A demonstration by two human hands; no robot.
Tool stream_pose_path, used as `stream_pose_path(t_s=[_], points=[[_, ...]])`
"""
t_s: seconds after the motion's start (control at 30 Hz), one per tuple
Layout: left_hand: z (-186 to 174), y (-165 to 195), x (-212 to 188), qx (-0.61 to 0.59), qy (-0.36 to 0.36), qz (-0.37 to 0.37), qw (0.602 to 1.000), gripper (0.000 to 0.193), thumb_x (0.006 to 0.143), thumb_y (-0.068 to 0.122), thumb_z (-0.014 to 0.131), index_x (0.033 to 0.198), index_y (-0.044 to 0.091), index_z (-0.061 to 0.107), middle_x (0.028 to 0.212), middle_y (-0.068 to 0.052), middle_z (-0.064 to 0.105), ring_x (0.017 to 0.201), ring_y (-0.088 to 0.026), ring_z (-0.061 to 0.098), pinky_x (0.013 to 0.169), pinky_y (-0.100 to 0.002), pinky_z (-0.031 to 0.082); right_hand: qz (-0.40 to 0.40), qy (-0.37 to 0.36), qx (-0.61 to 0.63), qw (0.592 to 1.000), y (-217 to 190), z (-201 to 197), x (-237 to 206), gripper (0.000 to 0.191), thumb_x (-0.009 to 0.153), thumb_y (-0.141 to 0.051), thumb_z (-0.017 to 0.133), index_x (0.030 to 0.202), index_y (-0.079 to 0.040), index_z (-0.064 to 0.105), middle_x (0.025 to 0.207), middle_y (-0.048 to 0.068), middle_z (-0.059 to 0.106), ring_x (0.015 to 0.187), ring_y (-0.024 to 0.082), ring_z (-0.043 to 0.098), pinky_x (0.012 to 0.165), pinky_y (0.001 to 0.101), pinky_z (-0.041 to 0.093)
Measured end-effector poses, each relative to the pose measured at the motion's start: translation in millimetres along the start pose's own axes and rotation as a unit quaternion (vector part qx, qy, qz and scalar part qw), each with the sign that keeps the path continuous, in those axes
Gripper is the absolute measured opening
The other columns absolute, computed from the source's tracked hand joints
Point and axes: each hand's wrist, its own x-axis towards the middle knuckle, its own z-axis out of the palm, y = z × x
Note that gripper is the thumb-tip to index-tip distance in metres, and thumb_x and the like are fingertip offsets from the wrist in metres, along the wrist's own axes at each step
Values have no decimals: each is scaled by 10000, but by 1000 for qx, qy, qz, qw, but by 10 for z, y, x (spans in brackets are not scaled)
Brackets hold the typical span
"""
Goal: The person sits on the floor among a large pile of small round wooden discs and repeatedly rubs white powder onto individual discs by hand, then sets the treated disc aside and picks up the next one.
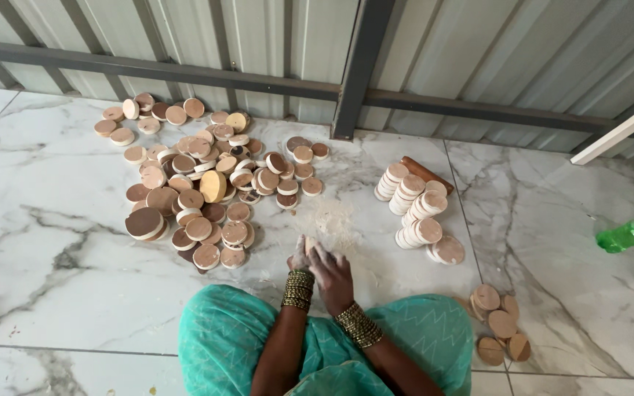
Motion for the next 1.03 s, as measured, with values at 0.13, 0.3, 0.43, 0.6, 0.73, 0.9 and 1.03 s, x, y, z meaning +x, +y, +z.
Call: stream_pose_path(t_s=[0.13,0.3,0.43,0.6,0.73,0.9,1.03], points=[[20,-42,4,44,23,62,997,288,962,341,703,980,54,691,818,-76,689,660,-215,643,527,-372,504,208,-79,97,970,416,320,227,475,913,-145,666,1388,-162,688,1396,57,668,1009,275,631,941,373,529],[13,14,2,91,22,87,992,284,947,320,758,934,43,698,771,-54,665,612,-191,613,490,-377,495,218,-106,175,954,576,420,268,464,908,-117,709,1371,-145,692,1361,96,695,1080,239,690,975,384,546],[-14,60,7,294,4,194,936,272,954,363,626,1049,134,741,819,-74,777,684,-155,681,614,-314,580,65,-38,18,997,220,248,-89,598,783,-39,715,1374,-77,629,1346,159,684,1046,287,628,961,475,444],[33,-77,-2,94,11,128,987,266,955,243,743,973,-21,722,849,-66,718,709,-161,656,620,-331,544,229,-104,149,956,560,362,230,469,910,-53,686,1369,-149,692,1299,97,727,1034,266,649,936,389,524],[77,-37,20,89,-42,196,976,261,937,235,767,991,-17,728,879,-56,724,728,-129,655,627,-286,540,207,-95,139,964,503,315,349,449,898,-57,696,1340,-137,708,1287,110,730,1060,268,682,949,399,522],[-6,34,2,139,61,182,972,351,939,291,744,898,-57,719,801,-107,733,638,-162,658,558,-309,550,53,-19,0,998,7,147,21,524,789,-41,708,1311,-48,674,1294,171,731,1019,352,650,912,464,455],[35,-49,4,105,23,200,974,318,939,282,757,916,-34,725,808,-75,728,657,-154,657,565,-299,537,192,-57,136,970,508,422,227,423,971,-103,676,1387,-178,687,1368,102,715,1123,211,702,1041,346,534]])
